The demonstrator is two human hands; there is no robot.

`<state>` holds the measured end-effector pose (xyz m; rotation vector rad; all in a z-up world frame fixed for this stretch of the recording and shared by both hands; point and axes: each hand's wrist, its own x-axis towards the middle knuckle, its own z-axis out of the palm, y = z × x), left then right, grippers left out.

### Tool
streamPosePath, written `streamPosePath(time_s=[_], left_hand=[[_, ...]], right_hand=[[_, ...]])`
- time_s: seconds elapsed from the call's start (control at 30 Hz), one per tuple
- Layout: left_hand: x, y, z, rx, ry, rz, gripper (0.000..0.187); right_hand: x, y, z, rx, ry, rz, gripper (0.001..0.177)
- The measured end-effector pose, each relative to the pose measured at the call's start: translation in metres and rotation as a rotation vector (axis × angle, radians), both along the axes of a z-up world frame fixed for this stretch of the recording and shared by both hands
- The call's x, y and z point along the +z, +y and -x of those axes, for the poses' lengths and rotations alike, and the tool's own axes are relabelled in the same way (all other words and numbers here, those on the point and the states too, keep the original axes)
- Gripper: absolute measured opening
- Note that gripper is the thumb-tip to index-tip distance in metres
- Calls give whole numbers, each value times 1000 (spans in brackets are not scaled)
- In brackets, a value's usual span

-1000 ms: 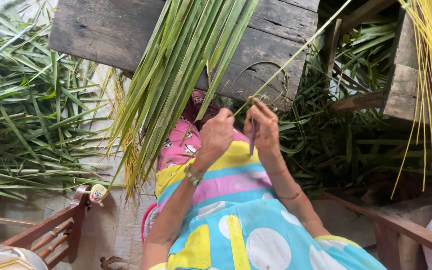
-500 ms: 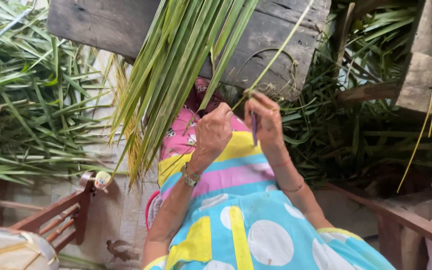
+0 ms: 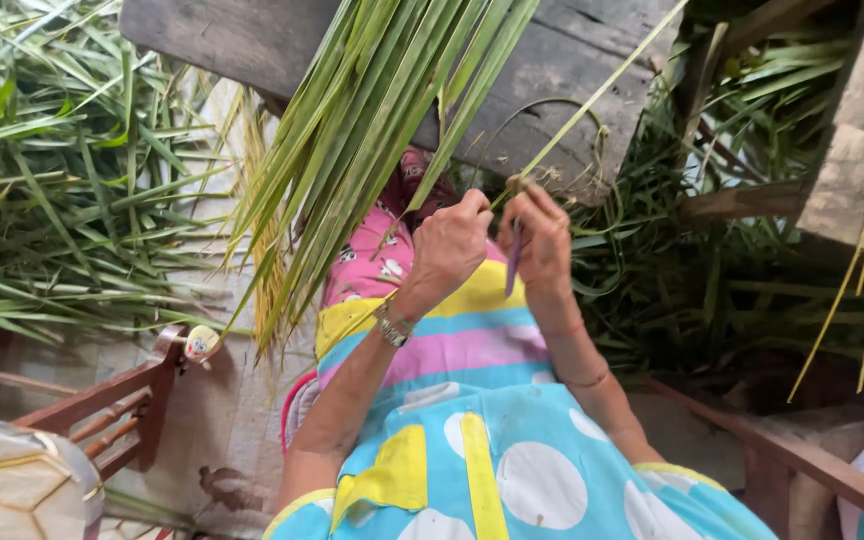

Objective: Stripping the leafy part from palm leaf midribs using a small knife

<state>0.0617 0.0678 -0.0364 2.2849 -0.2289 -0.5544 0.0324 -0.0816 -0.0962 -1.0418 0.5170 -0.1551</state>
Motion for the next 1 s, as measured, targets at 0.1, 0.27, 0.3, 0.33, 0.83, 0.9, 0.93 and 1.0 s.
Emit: streamPosePath(time_s=[0.1, 0.27, 0.3, 0.33, 0.83, 0.9, 0.93, 1.0], left_hand=[[13, -14, -5, -13, -67, 51, 15], [8, 6, 9, -92, -78, 64, 16], [4, 13, 14, -114, -74, 68, 15], [6, 21, 16, -122, -77, 70, 15], [13, 1, 0, -80, 30, 182, 18], [15, 6, 5, -93, 33, 213, 15], [13, 12, 9, -94, 36, 216, 15], [10, 26, 16, -105, 77, 175, 15]], right_hand=[[-13, -6, 10, -6, -15, -59, 31], [-13, -41, 2, -31, -52, -100, 29], [-16, -49, -1, -37, -58, -91, 27], [-15, -56, -4, -44, -61, -88, 27], [-6, -20, 15, -37, -24, -100, 29], [-8, -30, 14, -61, -12, -83, 26], [-9, -39, 11, -63, -10, -80, 26], [-10, -55, 4, -61, -28, -67, 26]])
